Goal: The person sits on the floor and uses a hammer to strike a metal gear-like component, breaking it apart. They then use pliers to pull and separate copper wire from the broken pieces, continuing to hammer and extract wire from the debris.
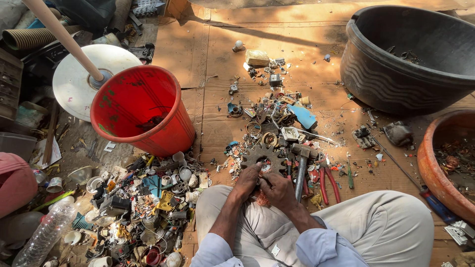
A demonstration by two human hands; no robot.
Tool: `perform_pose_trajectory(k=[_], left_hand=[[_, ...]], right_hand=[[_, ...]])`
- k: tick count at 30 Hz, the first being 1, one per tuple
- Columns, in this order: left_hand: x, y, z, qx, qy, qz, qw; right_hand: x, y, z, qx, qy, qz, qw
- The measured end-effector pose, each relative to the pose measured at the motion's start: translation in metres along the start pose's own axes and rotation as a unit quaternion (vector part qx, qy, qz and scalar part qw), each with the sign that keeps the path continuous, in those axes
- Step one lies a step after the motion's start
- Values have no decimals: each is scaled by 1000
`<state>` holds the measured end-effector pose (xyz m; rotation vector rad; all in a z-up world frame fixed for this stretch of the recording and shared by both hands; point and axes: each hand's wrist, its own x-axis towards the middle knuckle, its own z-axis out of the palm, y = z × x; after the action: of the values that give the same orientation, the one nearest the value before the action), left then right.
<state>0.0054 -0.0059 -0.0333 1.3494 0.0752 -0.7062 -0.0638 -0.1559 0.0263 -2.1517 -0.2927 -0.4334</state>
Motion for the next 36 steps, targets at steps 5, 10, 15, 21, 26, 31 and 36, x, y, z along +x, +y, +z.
perform_pose_trajectory(k=[5, 10, 15, 21, 26, 31, 36], left_hand=[[-8, 15, 11, 19, 37, 16, 999], [-10, 19, 8, 52, 42, -10, 998], [-11, 18, 8, 52, 48, 1, 997], [-20, 28, 9, 30, -24, -24, 999], [-30, 33, 9, 31, -98, 2, 995], [-35, 34, 13, 19, -98, 12, 995], [-36, 42, 11, -147, -1, 13, 989]], right_hand=[[-5, 11, 9, -154, 18, -93, 983], [-4, 11, 10, -163, -6, -69, 984], [2, 1, 2, -94, -43, -47, 994], [8, 4, -13, -2, -93, -36, 995], [3, 19, -11, -14, -94, 5, 996], [-5, 45, -4, 59, -98, 129, 985], [-1, 58, -9, 205, 18, 249, 947]])
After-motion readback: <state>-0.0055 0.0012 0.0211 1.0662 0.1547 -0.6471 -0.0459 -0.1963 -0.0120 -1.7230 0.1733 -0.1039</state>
